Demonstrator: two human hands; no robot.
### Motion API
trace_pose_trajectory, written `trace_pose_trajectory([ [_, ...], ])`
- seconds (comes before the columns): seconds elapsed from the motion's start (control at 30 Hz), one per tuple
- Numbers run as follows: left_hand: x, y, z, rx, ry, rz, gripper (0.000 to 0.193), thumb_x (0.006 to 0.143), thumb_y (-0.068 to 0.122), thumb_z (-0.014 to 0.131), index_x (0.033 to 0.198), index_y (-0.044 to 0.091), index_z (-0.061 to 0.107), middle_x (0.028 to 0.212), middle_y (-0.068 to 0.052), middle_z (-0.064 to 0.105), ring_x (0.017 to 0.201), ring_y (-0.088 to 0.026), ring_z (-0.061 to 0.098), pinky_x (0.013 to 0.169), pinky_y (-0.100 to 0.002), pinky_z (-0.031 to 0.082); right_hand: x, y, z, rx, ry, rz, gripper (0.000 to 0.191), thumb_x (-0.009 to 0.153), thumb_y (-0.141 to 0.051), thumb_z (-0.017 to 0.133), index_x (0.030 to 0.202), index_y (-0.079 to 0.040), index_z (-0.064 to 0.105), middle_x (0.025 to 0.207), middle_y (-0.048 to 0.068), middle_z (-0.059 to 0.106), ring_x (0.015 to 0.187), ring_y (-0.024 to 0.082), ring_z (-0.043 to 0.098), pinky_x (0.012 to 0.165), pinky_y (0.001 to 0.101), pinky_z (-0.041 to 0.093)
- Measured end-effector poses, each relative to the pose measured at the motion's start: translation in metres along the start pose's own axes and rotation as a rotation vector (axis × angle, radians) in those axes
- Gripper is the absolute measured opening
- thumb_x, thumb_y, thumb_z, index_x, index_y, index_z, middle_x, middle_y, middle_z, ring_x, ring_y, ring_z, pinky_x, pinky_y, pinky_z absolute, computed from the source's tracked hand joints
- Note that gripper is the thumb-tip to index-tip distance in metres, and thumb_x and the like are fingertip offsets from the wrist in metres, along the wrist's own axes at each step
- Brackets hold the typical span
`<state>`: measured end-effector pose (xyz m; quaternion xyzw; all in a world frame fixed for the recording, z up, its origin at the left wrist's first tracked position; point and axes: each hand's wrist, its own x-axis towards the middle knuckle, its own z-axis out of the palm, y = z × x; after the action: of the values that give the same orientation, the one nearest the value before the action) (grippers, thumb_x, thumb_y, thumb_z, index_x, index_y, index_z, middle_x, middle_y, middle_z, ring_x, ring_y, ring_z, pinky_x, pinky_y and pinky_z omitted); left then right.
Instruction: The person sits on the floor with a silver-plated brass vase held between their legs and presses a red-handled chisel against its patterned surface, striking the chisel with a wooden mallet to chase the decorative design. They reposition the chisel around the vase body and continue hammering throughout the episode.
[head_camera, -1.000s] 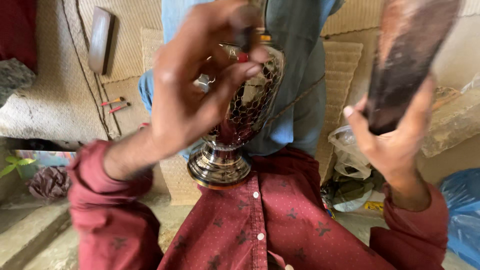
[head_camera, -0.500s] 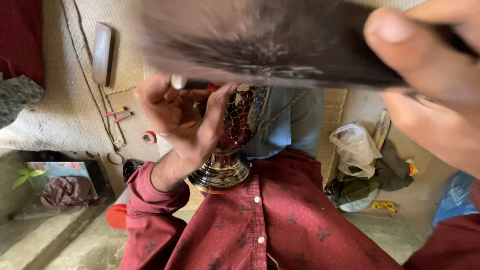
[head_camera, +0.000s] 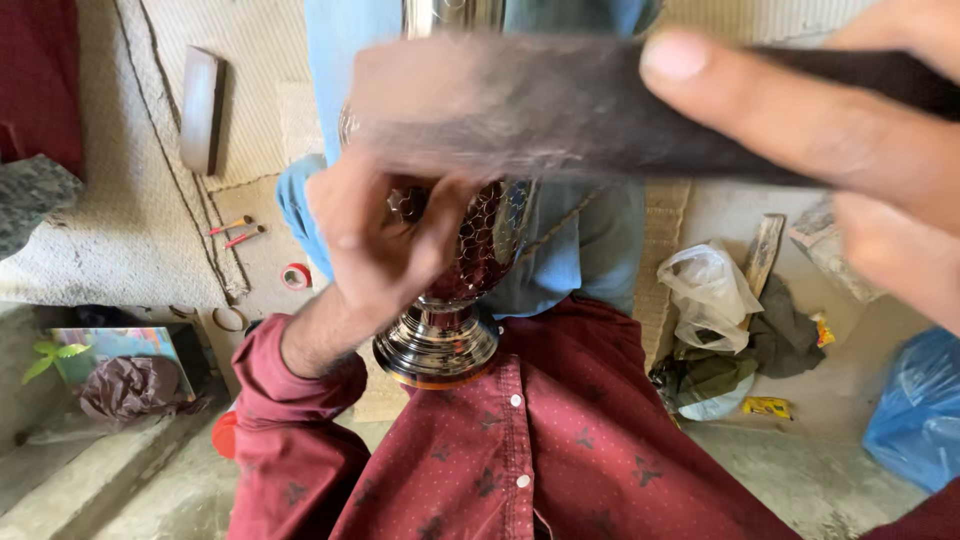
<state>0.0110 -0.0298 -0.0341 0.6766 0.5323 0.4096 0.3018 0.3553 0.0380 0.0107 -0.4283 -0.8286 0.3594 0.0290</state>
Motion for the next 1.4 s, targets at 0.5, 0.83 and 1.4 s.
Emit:
trace_pose_trajectory([
  [0.5,0.068,0.027,-0.015,0.035,-0.5,0.269,0.05,0.09,-0.008,0.076,0.136,0.008,0.063,0.111,-0.005,0.077,0.093,-0.023,0.076,0.076,-0.034,0.059,-0.053,0.012,0.066,0.06,0.478,0.03,0.066,0.086,-0.001,0.078,0.145,0.01,0.05,0.106,0.021,0.068,0.088,0.026,0.069,0.078,0.0378,0.056],
  [0.83,0.091,0.018,-0.009,0.034,-0.771,0.337,0.066,0.084,0.001,0.077,0.146,0.014,0.06,0.12,-0.009,0.075,0.1,-0.03,0.074,0.079,-0.043,0.06,-0.068,-0.008,0.154,0.55,0.556,0.312,0.068,0.093,0.011,0.073,0.15,0.005,0.037,0.095,0.011,0.066,0.082,0.016,0.067,0.08,0.0299,0.058],
  [1.4,0.087,0.019,-0.008,0.04,-0.714,0.294,0.05,0.096,0.01,0.08,0.142,0.016,0.063,0.124,-0.004,0.075,0.103,-0.027,0.074,0.076,-0.043,0.056,-0.077,0.004,0.151,0.379,0.623,0.206,0.083,0.101,0.008,0.075,0.164,-0.002,0.023,0.101,0.011,0.069,0.085,0.018,0.069,0.086,0.0305,0.058],
])
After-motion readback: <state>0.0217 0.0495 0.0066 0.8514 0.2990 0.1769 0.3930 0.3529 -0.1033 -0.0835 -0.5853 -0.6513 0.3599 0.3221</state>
